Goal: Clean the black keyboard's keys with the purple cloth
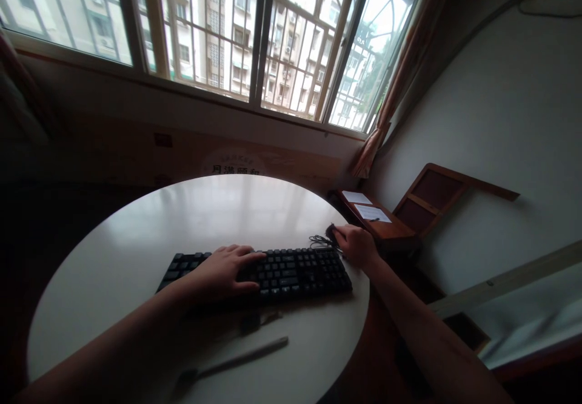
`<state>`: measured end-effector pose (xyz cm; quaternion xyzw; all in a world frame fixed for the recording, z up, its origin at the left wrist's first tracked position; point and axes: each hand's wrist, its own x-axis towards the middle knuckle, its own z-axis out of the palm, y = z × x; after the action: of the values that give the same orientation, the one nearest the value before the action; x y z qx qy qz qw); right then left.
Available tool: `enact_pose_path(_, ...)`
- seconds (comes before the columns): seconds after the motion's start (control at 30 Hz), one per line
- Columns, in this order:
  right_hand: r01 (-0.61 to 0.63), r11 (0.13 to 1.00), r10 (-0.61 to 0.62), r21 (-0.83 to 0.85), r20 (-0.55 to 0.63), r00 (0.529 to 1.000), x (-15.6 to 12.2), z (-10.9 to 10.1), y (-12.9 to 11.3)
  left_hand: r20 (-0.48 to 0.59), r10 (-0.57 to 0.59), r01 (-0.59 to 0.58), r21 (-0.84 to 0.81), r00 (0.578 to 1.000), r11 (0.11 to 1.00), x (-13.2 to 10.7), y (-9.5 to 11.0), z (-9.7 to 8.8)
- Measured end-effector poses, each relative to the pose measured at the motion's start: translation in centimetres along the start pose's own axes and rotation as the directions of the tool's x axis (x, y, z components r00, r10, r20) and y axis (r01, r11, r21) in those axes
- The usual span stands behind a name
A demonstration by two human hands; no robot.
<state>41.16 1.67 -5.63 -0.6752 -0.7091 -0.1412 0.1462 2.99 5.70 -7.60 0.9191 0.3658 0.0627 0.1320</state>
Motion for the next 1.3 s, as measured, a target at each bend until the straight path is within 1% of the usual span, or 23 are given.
enact_pose_path(0.07, 0.069, 0.997, -0.07, 0.02, 0.089, 0.994, -0.6, 0.6, -0.5, 0.001, -0.003, 0.003, 0.0, 1.0, 1.0, 0.0, -0.1, 0.1)
enact_pose_path(0.13, 0.128, 0.99, -0.135, 0.052, 0.176, 0.975, -1.5, 1.0, -0.8, -0.002, -0.001, 0.001, -0.003, 1.0, 1.0, 0.1, -0.1, 0.1)
enact_pose_path(0.23, 0.172, 0.981, -0.188, 0.086, 0.249, 0.95, -3.3, 0.8, -1.0, -0.005, 0.009, -0.009, -0.002, 1.0, 1.0, 0.1, -0.2, 0.1)
enact_pose_path(0.4, 0.216, 0.972, -0.235, 0.098, 0.288, 0.928, -6.5, -0.5, -1.3, 0.013, 0.001, -0.001, 0.014, 1.0, 1.0, 0.3, -0.1, 0.1)
enact_pose_path(0.53, 0.229, 0.968, -0.249, 0.102, 0.286, 0.925, -9.0, -0.9, -1.6, 0.01, -0.001, 0.001, 0.015, 1.0, 1.0, 0.3, 0.0, 0.1)
enact_pose_path(0.63, 0.238, 0.966, -0.258, 0.105, 0.274, 0.926, -10.4, -1.1, -1.6, 0.006, 0.002, -0.002, 0.018, 1.0, 1.0, 0.3, 0.1, 0.0)
enact_pose_path(0.7, 0.258, 0.961, -0.276, 0.1, 0.293, 0.915, -10.9, -1.6, -1.6, -0.004, 0.001, -0.001, 0.016, 1.0, 1.0, 0.2, 0.2, -0.1)
enact_pose_path(0.8, 0.302, 0.947, -0.322, 0.112, 0.343, 0.882, -10.4, -3.1, -1.2, -0.006, 0.0, 0.0, 0.015, 1.0, 1.0, 0.1, 0.1, -0.1)
enact_pose_path(0.83, 0.299, 0.946, -0.324, 0.125, 0.34, 0.883, -9.7, -3.7, -0.9, -0.003, 0.0, 0.0, 0.015, 1.0, 1.0, 0.1, 0.1, -0.1)
enact_pose_path(0.9, 0.251, 0.956, -0.285, 0.15, 0.287, 0.914, -7.9, -4.7, -0.1, -0.001, 0.004, -0.004, 0.015, 1.0, 1.0, 0.1, 0.1, -0.1)
enact_pose_path(0.97, 0.172, 0.974, -0.198, 0.146, 0.185, 0.962, -5.5, -5.0, 1.1, -0.004, 0.007, -0.007, 0.015, 1.0, 1.0, 0.1, 0.0, -0.1)
enact_pose_path(1.03, 0.116, 0.987, -0.129, 0.114, 0.114, 0.985, -3.1, -4.4, 2.1, -0.002, 0.008, -0.008, 0.018, 1.0, 1.0, 0.2, 0.0, -0.2)
enact_pose_path(1.13, 0.068, 0.993, -0.072, 0.098, 0.037, 0.997, -0.8, -2.0, 2.8, 0.003, 0.005, -0.005, 0.026, 1.0, 1.0, 0.2, 0.0, -0.2)
enact_pose_path(1.2, 0.08, 0.99, -0.085, 0.121, 0.036, 0.996, -0.4, -0.2, 2.6, 0.006, 0.005, -0.005, 0.03, 1.0, 1.0, 0.3, 0.0, -0.2)
enact_pose_path(1.3, 0.121, 0.978, -0.136, 0.169, 0.083, 0.987, -1.2, 1.9, 2.0, 0.01, 0.008, -0.008, 0.034, 1.0, 0.999, 0.3, -0.1, 0.0)
